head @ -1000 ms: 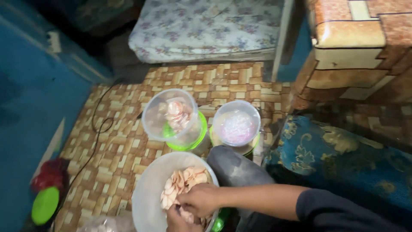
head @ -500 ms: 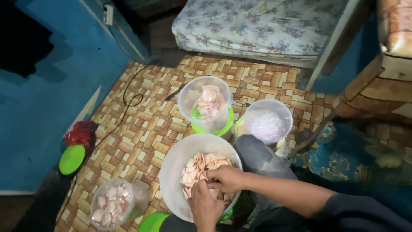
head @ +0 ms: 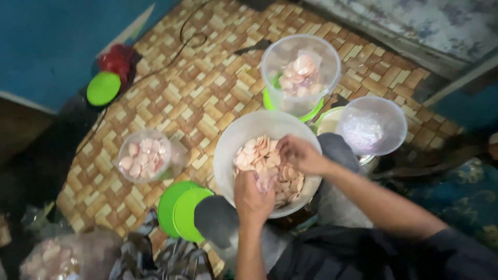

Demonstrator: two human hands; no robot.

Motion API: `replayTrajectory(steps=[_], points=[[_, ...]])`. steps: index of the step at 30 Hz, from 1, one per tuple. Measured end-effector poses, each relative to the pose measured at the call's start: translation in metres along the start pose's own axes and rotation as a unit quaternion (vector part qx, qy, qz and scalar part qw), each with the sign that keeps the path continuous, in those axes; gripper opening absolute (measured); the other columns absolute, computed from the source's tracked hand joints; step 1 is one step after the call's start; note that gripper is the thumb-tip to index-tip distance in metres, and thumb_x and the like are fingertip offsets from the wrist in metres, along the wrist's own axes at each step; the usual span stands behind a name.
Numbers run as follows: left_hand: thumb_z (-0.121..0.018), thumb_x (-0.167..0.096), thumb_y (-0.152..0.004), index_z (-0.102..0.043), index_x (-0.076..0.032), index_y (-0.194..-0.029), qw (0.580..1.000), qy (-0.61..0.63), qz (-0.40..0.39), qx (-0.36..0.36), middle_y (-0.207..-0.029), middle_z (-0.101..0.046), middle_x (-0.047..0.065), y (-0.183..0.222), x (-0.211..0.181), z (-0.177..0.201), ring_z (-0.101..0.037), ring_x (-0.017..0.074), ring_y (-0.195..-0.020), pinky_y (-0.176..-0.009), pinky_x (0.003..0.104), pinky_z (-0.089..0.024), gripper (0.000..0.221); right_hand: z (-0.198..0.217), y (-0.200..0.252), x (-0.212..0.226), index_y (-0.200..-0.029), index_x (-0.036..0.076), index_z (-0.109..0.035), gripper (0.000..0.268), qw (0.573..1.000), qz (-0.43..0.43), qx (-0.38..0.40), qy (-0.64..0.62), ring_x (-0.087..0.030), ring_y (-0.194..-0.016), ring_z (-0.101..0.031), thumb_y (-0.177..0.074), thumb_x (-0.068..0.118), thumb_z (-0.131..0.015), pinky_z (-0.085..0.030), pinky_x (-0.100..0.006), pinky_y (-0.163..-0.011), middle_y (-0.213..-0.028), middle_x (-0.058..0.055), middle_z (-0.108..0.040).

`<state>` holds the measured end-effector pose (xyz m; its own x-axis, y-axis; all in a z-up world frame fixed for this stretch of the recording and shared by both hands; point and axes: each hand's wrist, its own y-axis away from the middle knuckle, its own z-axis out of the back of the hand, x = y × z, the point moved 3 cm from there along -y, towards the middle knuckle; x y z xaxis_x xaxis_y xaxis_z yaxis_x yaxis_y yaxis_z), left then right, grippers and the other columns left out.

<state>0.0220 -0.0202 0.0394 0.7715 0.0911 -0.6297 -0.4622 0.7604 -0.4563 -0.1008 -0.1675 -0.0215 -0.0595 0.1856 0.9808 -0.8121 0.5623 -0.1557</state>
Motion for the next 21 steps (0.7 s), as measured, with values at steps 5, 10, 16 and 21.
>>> replayTrajectory(steps=[5,10,16,21], points=[[-0.075,-0.045,-0.065,-0.052,-0.012,-0.08,0.997,-0.022,0.07,-0.014,-0.066,-0.053,0.008,-0.005,0.026,0.004,-0.06,0.0334,-0.064,-0.057,0.039,-0.049,0.043,0.007,-0.043,-0.001,-0.1,0.012,-0.061,0.028,0.95,-0.16,0.082,0.255,-0.028,-0.073,-0.065,-0.075,0.004,-0.053,-0.051,-0.037,-0.062,-0.08,-0.009,-0.067],[-0.076,-0.055,-0.055,-0.055,-0.016,-0.083,0.991,-0.114,0.068,0.003,-0.062,-0.058,0.006,0.001,0.039,-0.019,-0.061,0.0334,-0.054,-0.049,0.044,-0.049,0.052,-0.002,-0.048,-0.089,-0.104,0.031,-0.066,0.037,0.733,-0.216,0.295,0.574,-0.031,-0.085,-0.067,-0.072,0.013,-0.064,-0.055,-0.042,-0.064,-0.098,-0.004,-0.068],[-0.069,-0.057,-0.061,-0.052,-0.014,-0.075,0.984,-0.172,0.006,-0.04,-0.052,-0.052,0.006,-0.009,0.024,-0.003,-0.059,0.0311,-0.045,-0.048,0.039,-0.049,0.048,-0.007,-0.028,-0.15,-0.102,0.028,-0.067,0.033,0.655,-0.195,0.371,0.629,-0.032,-0.083,-0.067,-0.075,0.01,-0.063,-0.052,-0.049,-0.056,-0.098,-0.007,-0.065],[-0.069,-0.058,-0.061,-0.05,-0.013,-0.074,0.984,-0.178,0.019,-0.02,-0.051,-0.054,0.008,-0.009,0.022,-0.005,-0.06,0.0308,-0.047,-0.049,0.04,-0.049,0.05,-0.019,-0.029,-0.12,-0.099,0.029,-0.066,0.027,0.682,-0.195,0.363,0.605,-0.03,-0.084,-0.067,-0.074,0.017,-0.063,-0.052,-0.046,-0.06,-0.095,-0.006,-0.066]])
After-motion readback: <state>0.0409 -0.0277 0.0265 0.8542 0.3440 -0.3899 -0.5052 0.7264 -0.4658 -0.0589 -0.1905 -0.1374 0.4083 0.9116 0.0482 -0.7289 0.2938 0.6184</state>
